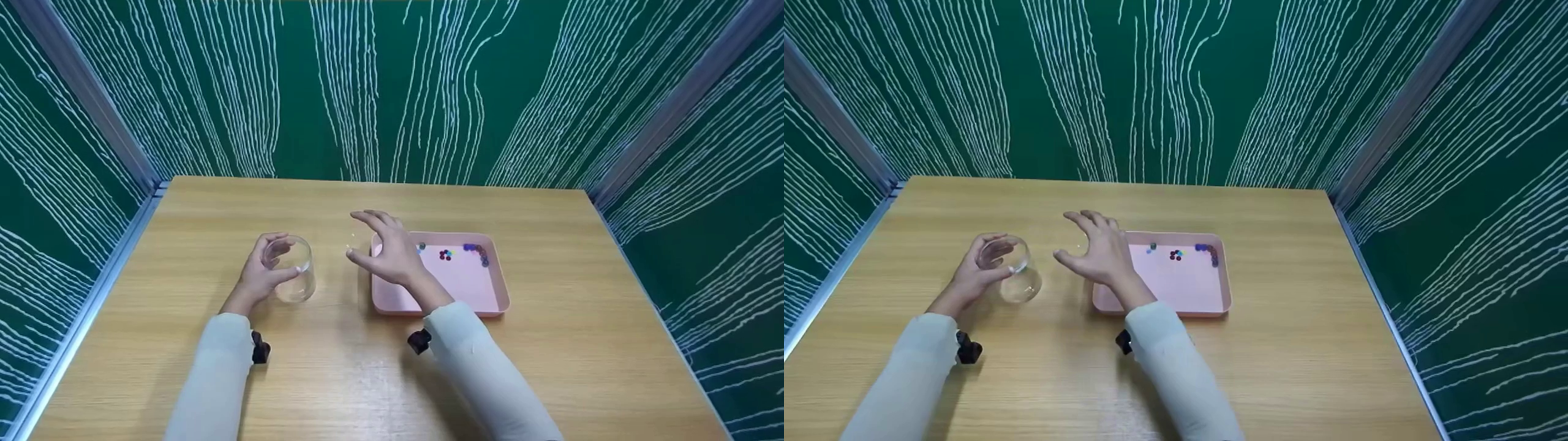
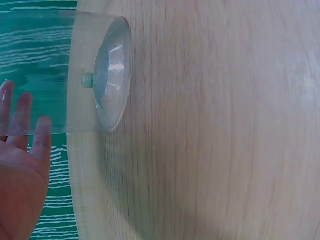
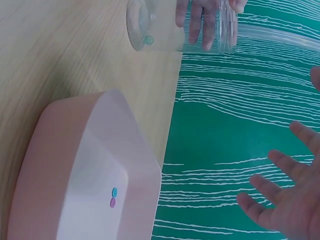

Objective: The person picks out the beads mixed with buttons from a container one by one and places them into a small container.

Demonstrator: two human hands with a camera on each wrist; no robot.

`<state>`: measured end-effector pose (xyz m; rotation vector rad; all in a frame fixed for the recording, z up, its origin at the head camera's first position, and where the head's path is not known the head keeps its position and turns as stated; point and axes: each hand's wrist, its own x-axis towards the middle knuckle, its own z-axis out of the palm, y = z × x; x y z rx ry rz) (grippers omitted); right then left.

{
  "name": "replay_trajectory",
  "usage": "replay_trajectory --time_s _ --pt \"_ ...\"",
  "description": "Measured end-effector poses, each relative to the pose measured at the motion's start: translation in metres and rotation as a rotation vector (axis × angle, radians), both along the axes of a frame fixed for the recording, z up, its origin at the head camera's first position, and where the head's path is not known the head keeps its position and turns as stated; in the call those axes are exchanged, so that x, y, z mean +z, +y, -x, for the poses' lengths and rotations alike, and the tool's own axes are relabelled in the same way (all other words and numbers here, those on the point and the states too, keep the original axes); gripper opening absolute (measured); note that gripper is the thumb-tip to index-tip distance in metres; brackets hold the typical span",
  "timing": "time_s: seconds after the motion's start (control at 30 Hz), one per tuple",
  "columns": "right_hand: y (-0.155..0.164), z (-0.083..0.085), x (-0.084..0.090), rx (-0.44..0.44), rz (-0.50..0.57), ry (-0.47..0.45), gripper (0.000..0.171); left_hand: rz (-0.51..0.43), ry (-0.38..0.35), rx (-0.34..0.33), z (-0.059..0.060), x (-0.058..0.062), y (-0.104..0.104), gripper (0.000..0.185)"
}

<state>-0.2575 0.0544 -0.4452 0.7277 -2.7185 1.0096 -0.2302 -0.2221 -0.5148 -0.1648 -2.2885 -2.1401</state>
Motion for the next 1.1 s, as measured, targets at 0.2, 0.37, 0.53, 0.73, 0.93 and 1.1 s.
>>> replay_trajectory --time_s 0.2,0.37,0.53,0.73,0.93,1.1 --pt "0.005 0.000 0.001 -0.018 -0.013 0.005 0.058 -0.007 -0.009 -0.020 -0.009 0.015 0.003 0.072" --pt "0.011 0.000 0.003 -0.038 0.008 -0.001 0.054 -0.022 -0.009 -0.017 -0.010 0.017 0.003 0.072" --pt "0.019 -0.001 0.004 -0.037 0.031 0.007 0.053 -0.024 -0.015 -0.023 -0.011 0.016 0.001 0.071" --pt "0.030 0.001 0.002 -0.054 0.019 0.031 0.054 -0.014 -0.028 -0.023 -0.007 0.012 0.000 0.072" --pt "0.043 0.003 0.001 -0.068 0.015 0.020 0.051 -0.030 0.007 0.008 0.003 -0.007 -0.001 0.071" --pt "0.059 0.007 0.002 -0.091 -0.003 0.010 0.050 -0.051 0.047 0.012 0.004 -0.008 0.001 0.070"
